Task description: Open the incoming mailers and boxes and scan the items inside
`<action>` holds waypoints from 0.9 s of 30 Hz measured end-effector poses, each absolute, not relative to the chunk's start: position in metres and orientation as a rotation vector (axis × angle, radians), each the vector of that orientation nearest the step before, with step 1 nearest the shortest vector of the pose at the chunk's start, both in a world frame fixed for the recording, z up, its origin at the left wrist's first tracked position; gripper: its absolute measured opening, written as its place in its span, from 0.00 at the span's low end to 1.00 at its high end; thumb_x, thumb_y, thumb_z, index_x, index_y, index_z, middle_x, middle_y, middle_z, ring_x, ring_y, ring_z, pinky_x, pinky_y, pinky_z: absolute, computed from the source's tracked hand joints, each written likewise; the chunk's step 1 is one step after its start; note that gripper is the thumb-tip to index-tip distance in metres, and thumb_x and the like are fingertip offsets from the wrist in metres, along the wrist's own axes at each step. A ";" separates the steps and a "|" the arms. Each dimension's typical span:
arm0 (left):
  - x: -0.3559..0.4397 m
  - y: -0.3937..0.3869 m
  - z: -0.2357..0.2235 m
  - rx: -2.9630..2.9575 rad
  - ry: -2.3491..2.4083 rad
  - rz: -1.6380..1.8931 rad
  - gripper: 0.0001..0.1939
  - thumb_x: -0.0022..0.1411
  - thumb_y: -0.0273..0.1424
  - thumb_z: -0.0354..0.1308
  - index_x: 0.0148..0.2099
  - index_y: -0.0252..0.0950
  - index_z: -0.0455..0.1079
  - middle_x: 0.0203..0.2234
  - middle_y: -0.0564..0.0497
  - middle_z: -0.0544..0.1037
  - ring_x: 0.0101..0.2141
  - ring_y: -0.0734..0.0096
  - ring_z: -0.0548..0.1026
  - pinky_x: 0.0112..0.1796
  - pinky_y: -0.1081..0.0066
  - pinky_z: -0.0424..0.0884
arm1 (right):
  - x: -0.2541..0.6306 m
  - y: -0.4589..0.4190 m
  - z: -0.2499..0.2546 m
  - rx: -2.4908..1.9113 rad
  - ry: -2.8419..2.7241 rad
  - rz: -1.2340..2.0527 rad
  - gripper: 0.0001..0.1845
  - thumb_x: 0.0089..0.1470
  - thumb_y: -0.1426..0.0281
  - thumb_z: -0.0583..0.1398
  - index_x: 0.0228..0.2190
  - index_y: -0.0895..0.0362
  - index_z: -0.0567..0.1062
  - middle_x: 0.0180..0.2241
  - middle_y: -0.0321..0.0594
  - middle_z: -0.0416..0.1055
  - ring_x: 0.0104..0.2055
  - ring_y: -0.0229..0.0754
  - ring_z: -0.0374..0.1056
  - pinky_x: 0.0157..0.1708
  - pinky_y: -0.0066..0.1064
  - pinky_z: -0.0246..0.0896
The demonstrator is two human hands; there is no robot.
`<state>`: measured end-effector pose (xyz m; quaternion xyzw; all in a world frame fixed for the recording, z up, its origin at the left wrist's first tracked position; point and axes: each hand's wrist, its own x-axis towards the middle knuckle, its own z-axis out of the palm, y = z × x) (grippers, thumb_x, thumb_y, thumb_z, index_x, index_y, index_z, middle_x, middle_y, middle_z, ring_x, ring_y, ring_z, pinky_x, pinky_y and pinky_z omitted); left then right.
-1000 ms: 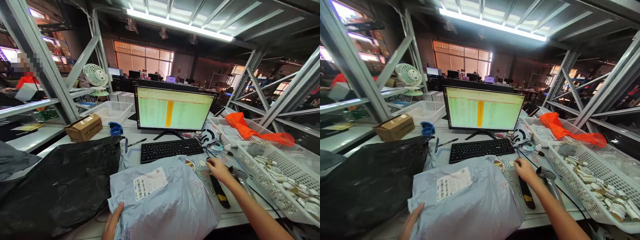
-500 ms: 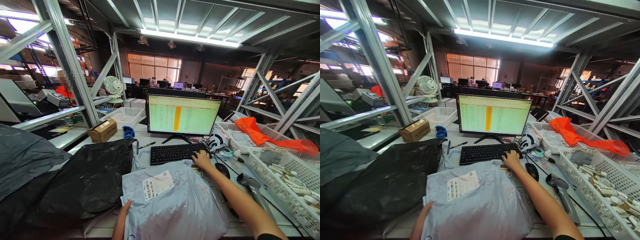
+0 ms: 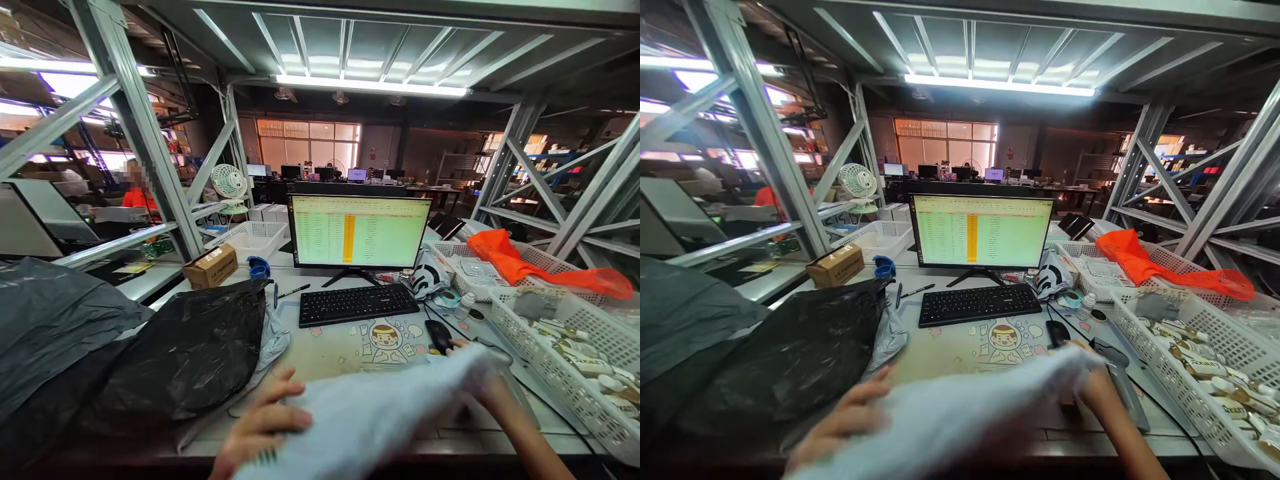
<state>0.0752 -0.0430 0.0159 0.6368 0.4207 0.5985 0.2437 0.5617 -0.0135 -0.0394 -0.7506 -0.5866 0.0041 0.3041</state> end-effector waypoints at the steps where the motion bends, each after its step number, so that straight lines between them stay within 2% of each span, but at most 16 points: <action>1: 0.079 -0.052 0.009 1.912 1.026 1.582 0.27 0.68 0.50 0.48 0.20 0.48 0.72 0.26 0.51 0.82 0.45 0.61 0.80 0.59 0.53 0.67 | 0.566 -0.023 -0.047 -2.045 -1.506 0.016 0.29 0.54 0.52 0.53 0.45 0.58 0.78 0.49 0.58 0.74 0.54 0.61 0.69 0.54 0.50 0.64; 3: 0.079 -0.061 -0.010 2.336 0.803 1.359 0.21 0.69 0.46 0.52 0.27 0.50 0.76 0.36 0.54 0.85 0.53 0.59 0.76 0.65 0.45 0.55 | 0.566 -0.040 -0.060 -2.162 -1.458 0.058 0.34 0.52 0.50 0.55 0.48 0.62 0.77 0.50 0.61 0.73 0.53 0.64 0.69 0.53 0.52 0.65; 5: 0.071 -0.058 -0.027 2.672 0.725 0.994 0.11 0.69 0.37 0.55 0.40 0.52 0.79 0.51 0.55 0.81 0.61 0.57 0.70 0.66 0.45 0.52 | 0.557 -0.051 -0.066 -2.271 -1.466 0.093 0.39 0.53 0.49 0.54 0.54 0.66 0.73 0.52 0.61 0.72 0.55 0.63 0.69 0.54 0.50 0.64; 6: 0.065 -0.055 -0.033 2.746 0.745 0.812 0.11 0.67 0.31 0.56 0.45 0.52 0.78 0.57 0.54 0.77 0.64 0.56 0.66 0.65 0.46 0.54 | 0.551 -0.054 -0.066 -2.322 -1.483 0.108 0.40 0.54 0.49 0.53 0.56 0.67 0.71 0.52 0.62 0.72 0.55 0.62 0.68 0.54 0.49 0.64; 8: 0.050 -0.047 -0.037 2.760 0.787 0.530 0.23 0.63 0.22 0.56 0.53 0.53 0.76 0.63 0.54 0.70 0.66 0.53 0.61 0.63 0.46 0.60 | 0.538 -0.052 -0.062 -2.393 -1.521 0.137 0.39 0.57 0.50 0.53 0.57 0.68 0.69 0.52 0.63 0.72 0.54 0.62 0.69 0.52 0.47 0.64; 10: 0.039 -0.042 -0.030 2.679 0.785 0.374 0.32 0.60 0.16 0.51 0.60 0.54 0.71 0.66 0.53 0.65 0.67 0.53 0.58 0.61 0.48 0.64 | 0.530 -0.043 -0.056 -2.438 -1.529 0.187 0.34 0.59 0.51 0.53 0.54 0.66 0.72 0.49 0.62 0.74 0.51 0.61 0.71 0.47 0.44 0.65; 13: 0.041 -0.038 -0.012 2.536 0.847 0.355 0.34 0.63 0.16 0.47 0.64 0.53 0.67 0.66 0.53 0.65 0.68 0.59 0.58 0.62 0.52 0.65 | 0.526 -0.023 -0.052 -2.460 -1.512 0.254 0.28 0.59 0.53 0.54 0.47 0.62 0.77 0.46 0.59 0.76 0.46 0.58 0.74 0.41 0.38 0.64; 15: 0.056 -0.035 -0.010 2.509 0.918 0.419 0.30 0.64 0.23 0.55 0.65 0.51 0.65 0.66 0.51 0.65 0.68 0.55 0.57 0.63 0.47 0.63 | 0.527 -0.010 -0.051 -2.484 -1.487 0.288 0.26 0.58 0.54 0.56 0.44 0.63 0.78 0.44 0.61 0.77 0.43 0.57 0.75 0.36 0.37 0.62; 17: 0.076 -0.028 -0.020 2.532 0.962 0.490 0.30 0.59 0.30 0.66 0.63 0.49 0.69 0.66 0.47 0.65 0.68 0.46 0.57 0.62 0.39 0.62 | 0.528 0.001 -0.051 -2.512 -1.452 0.322 0.26 0.55 0.55 0.59 0.42 0.65 0.79 0.40 0.64 0.77 0.39 0.58 0.75 0.33 0.37 0.61; 19: 0.094 -0.019 -0.038 2.565 0.955 0.590 0.21 0.56 0.31 0.70 0.52 0.47 0.77 0.63 0.47 0.69 0.66 0.42 0.61 0.60 0.36 0.64 | 0.529 0.009 -0.048 -2.518 -1.421 0.357 0.24 0.53 0.57 0.60 0.41 0.66 0.78 0.38 0.64 0.77 0.36 0.56 0.75 0.31 0.36 0.60; 21: 0.103 -0.013 -0.056 2.571 0.938 0.736 0.07 0.59 0.28 0.66 0.40 0.45 0.81 0.58 0.48 0.75 0.63 0.44 0.65 0.58 0.37 0.66 | 0.533 0.011 -0.042 -2.486 -1.404 0.371 0.21 0.53 0.60 0.60 0.40 0.64 0.78 0.37 0.60 0.78 0.36 0.54 0.75 0.32 0.35 0.60; 24: 0.106 -0.009 -0.067 2.485 0.921 0.971 0.05 0.63 0.28 0.62 0.35 0.43 0.78 0.51 0.47 0.80 0.60 0.48 0.69 0.58 0.39 0.66 | 0.545 -0.005 -0.023 -2.426 -1.343 0.312 0.18 0.55 0.63 0.57 0.42 0.62 0.75 0.38 0.56 0.78 0.40 0.53 0.74 0.36 0.35 0.62; 27: 0.109 -0.012 -0.061 2.270 0.943 1.246 0.06 0.66 0.29 0.59 0.34 0.40 0.74 0.39 0.47 0.81 0.51 0.56 0.76 0.52 0.52 0.72 | 0.551 -0.045 0.003 -2.360 -1.245 0.210 0.22 0.60 0.60 0.52 0.50 0.61 0.68 0.35 0.51 0.77 0.41 0.53 0.74 0.39 0.36 0.64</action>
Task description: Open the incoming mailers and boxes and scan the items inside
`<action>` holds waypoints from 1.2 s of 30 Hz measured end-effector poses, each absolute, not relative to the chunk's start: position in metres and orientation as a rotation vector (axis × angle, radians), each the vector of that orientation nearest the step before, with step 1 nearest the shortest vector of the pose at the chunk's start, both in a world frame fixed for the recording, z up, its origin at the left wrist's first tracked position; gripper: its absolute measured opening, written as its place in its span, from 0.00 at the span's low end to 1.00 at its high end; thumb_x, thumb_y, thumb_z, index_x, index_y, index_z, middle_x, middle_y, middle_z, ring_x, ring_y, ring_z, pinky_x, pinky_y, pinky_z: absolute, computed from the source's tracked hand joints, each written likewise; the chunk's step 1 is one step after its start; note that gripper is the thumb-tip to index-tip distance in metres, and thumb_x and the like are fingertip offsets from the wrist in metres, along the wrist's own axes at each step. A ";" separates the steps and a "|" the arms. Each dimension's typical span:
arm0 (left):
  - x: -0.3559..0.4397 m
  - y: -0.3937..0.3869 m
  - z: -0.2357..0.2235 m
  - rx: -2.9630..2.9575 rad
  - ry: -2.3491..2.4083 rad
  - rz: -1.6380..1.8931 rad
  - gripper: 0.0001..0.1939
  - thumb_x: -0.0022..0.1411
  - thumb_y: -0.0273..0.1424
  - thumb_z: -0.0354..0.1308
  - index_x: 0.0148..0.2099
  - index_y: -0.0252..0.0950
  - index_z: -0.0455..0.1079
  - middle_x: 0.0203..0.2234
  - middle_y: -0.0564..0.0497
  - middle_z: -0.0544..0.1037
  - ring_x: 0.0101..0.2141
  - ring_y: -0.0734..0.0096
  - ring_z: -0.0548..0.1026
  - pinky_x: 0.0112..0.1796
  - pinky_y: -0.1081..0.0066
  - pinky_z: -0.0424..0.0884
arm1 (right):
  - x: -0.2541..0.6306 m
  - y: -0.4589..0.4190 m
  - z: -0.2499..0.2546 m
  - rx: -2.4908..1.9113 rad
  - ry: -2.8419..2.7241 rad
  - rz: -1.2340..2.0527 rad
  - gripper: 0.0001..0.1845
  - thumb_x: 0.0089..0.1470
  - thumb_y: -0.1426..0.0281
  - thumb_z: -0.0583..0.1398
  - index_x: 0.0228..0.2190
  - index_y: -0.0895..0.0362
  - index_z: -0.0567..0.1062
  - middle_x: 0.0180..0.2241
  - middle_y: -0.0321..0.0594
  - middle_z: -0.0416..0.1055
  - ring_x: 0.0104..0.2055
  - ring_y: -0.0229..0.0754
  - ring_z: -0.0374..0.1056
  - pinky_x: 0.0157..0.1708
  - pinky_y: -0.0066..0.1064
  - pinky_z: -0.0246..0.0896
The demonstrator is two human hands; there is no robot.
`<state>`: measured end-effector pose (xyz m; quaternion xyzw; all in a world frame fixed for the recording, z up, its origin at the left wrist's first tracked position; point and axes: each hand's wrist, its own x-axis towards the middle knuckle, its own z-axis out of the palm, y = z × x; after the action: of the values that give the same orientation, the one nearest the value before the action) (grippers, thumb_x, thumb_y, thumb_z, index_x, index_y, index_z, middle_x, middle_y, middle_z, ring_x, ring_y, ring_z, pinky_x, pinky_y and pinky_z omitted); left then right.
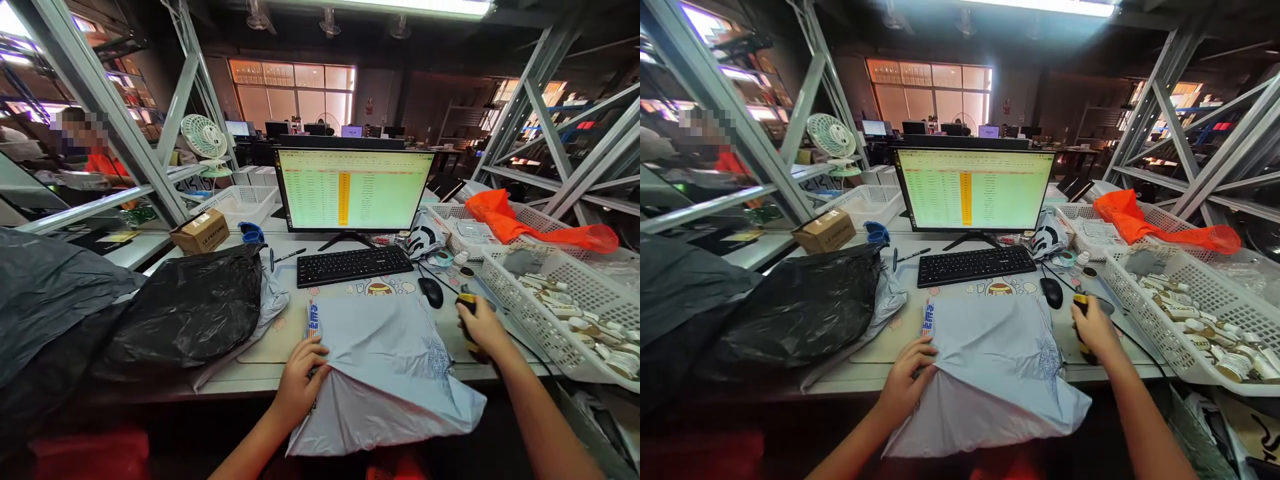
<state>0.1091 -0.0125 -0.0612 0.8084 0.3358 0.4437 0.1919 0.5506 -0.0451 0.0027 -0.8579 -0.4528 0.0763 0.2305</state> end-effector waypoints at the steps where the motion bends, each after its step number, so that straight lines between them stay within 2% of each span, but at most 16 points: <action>1: 0.113 -0.014 -0.058 2.195 0.951 1.325 0.07 0.66 0.30 0.59 0.33 0.39 0.72 0.35 0.48 0.80 0.46 0.59 0.77 0.48 0.57 0.74 | 0.547 -0.062 0.011 -2.286 -1.251 0.215 0.23 0.61 0.57 0.50 0.51 0.59 0.66 0.33 0.48 0.77 0.41 0.52 0.74 0.39 0.36 0.64; 3: 0.127 -0.018 -0.054 2.076 0.964 1.421 0.08 0.67 0.30 0.58 0.33 0.39 0.70 0.31 0.49 0.77 0.38 0.64 0.76 0.41 0.64 0.73 | 0.529 -0.094 0.023 -2.084 -1.335 0.363 0.26 0.62 0.51 0.51 0.52 0.56 0.65 0.31 0.42 0.77 0.36 0.49 0.74 0.37 0.34 0.66; 6: 0.155 -0.025 -0.054 1.987 0.961 1.439 0.09 0.68 0.32 0.57 0.33 0.38 0.69 0.30 0.50 0.75 0.34 0.66 0.74 0.37 0.67 0.71 | 0.480 -0.128 0.030 -1.836 -1.538 0.733 0.26 0.61 0.50 0.55 0.52 0.54 0.67 0.30 0.37 0.75 0.27 0.45 0.70 0.31 0.33 0.65; 9: 0.176 -0.031 -0.054 1.974 0.957 1.386 0.10 0.69 0.34 0.56 0.33 0.38 0.69 0.30 0.50 0.75 0.35 0.65 0.74 0.39 0.66 0.70 | 0.434 -0.137 0.030 -1.790 -1.727 0.835 0.22 0.56 0.60 0.63 0.50 0.53 0.71 0.36 0.38 0.76 0.34 0.45 0.71 0.38 0.33 0.66; 11: 0.181 -0.032 -0.053 1.984 0.956 1.342 0.11 0.69 0.34 0.55 0.33 0.38 0.69 0.30 0.50 0.75 0.35 0.65 0.73 0.40 0.65 0.70 | 0.419 -0.135 0.028 -1.781 -1.803 0.823 0.15 0.55 0.65 0.63 0.44 0.53 0.73 0.39 0.40 0.76 0.40 0.46 0.71 0.43 0.34 0.64; 13: 0.180 -0.032 -0.051 2.005 0.949 1.311 0.10 0.69 0.34 0.55 0.33 0.38 0.69 0.31 0.49 0.75 0.36 0.65 0.73 0.42 0.63 0.69 | 0.415 -0.133 0.027 -1.746 -1.836 0.872 0.10 0.57 0.68 0.59 0.43 0.53 0.74 0.39 0.40 0.76 0.41 0.46 0.70 0.44 0.34 0.64; 17: 0.172 -0.029 -0.048 2.054 0.940 1.290 0.10 0.69 0.33 0.55 0.34 0.37 0.69 0.31 0.49 0.75 0.37 0.64 0.73 0.45 0.62 0.68 | 0.425 -0.134 0.020 -1.595 -1.791 1.084 0.15 0.65 0.63 0.50 0.44 0.52 0.75 0.37 0.39 0.74 0.39 0.46 0.69 0.43 0.36 0.65; 19: 0.169 -0.028 -0.046 2.072 0.938 1.248 0.10 0.69 0.33 0.55 0.34 0.37 0.69 0.31 0.49 0.74 0.37 0.64 0.72 0.45 0.62 0.67 | 0.430 -0.135 0.015 -1.515 -1.758 1.124 0.19 0.67 0.58 0.48 0.45 0.52 0.76 0.42 0.42 0.75 0.47 0.49 0.69 0.49 0.40 0.64; 21: 0.169 -0.028 -0.043 2.093 0.937 1.181 0.10 0.69 0.33 0.54 0.34 0.37 0.68 0.31 0.50 0.74 0.37 0.65 0.72 0.46 0.62 0.66 | 0.432 -0.134 0.011 -1.447 -1.736 1.150 0.19 0.66 0.54 0.53 0.47 0.52 0.75 0.48 0.43 0.73 0.55 0.51 0.65 0.56 0.42 0.60; 23: 0.169 -0.028 -0.040 2.114 0.934 1.131 0.10 0.70 0.33 0.53 0.34 0.37 0.68 0.31 0.50 0.74 0.36 0.64 0.71 0.44 0.62 0.66 | 0.431 -0.133 0.008 -1.423 -1.664 1.212 0.20 0.62 0.51 0.59 0.45 0.53 0.73 0.45 0.41 0.74 0.50 0.51 0.69 0.51 0.40 0.64; 25: 0.170 -0.027 -0.036 2.137 0.929 1.106 0.10 0.70 0.32 0.53 0.34 0.37 0.67 0.31 0.49 0.74 0.36 0.64 0.71 0.42 0.63 0.66 | 0.428 -0.132 0.006 -1.452 -1.528 1.301 0.23 0.57 0.49 0.63 0.42 0.54 0.70 0.34 0.37 0.75 0.35 0.45 0.71 0.36 0.34 0.67; 26: 0.170 -0.027 -0.034 2.151 0.928 1.092 0.10 0.70 0.32 0.52 0.34 0.37 0.67 0.31 0.49 0.74 0.36 0.63 0.71 0.41 0.63 0.67 | 0.425 -0.131 0.004 -1.470 -1.449 1.344 0.25 0.56 0.48 0.64 0.41 0.54 0.68 0.30 0.35 0.74 0.27 0.41 0.69 0.28 0.31 0.64; 28: 0.171 -0.029 -0.028 2.184 0.927 1.063 0.08 0.69 0.31 0.53 0.35 0.37 0.68 0.32 0.48 0.74 0.38 0.62 0.72 0.42 0.62 0.67 | 0.418 -0.130 0.003 -1.464 -1.284 1.371 0.26 0.56 0.45 0.63 0.39 0.53 0.64 0.24 0.31 0.71 0.20 0.38 0.64 0.20 0.28 0.59; 31: 0.173 -0.038 -0.014 2.241 0.883 1.000 0.05 0.66 0.32 0.57 0.41 0.37 0.72 0.38 0.44 0.76 0.43 0.57 0.72 0.46 0.58 0.68 | 0.402 -0.125 0.004 -1.326 -1.055 1.273 0.26 0.55 0.45 0.63 0.38 0.52 0.62 0.26 0.29 0.68 0.21 0.37 0.65 0.19 0.26 0.59; 34: 0.183 -0.051 0.004 2.279 0.762 0.821 0.13 0.62 0.35 0.63 0.48 0.40 0.75 0.43 0.44 0.76 0.46 0.55 0.72 0.48 0.57 0.69 | 0.383 -0.117 0.011 -1.104 -0.914 1.256 0.20 0.58 0.51 0.63 0.40 0.51 0.63 0.31 0.31 0.69 0.26 0.36 0.66 0.23 0.26 0.62; 36: 0.192 -0.058 0.012 2.264 0.694 0.704 0.14 0.59 0.37 0.66 0.48 0.41 0.75 0.42 0.46 0.76 0.46 0.55 0.72 0.48 0.58 0.69 | 0.370 -0.112 0.015 -0.973 -0.857 1.245 0.17 0.59 0.54 0.63 0.42 0.50 0.65 0.34 0.33 0.70 0.30 0.37 0.68 0.28 0.28 0.65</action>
<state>0.1924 -0.0584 0.0117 0.8654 0.2652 0.2692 0.3292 0.3701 -0.1119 0.0153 -0.4237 -0.3730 0.5420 0.6226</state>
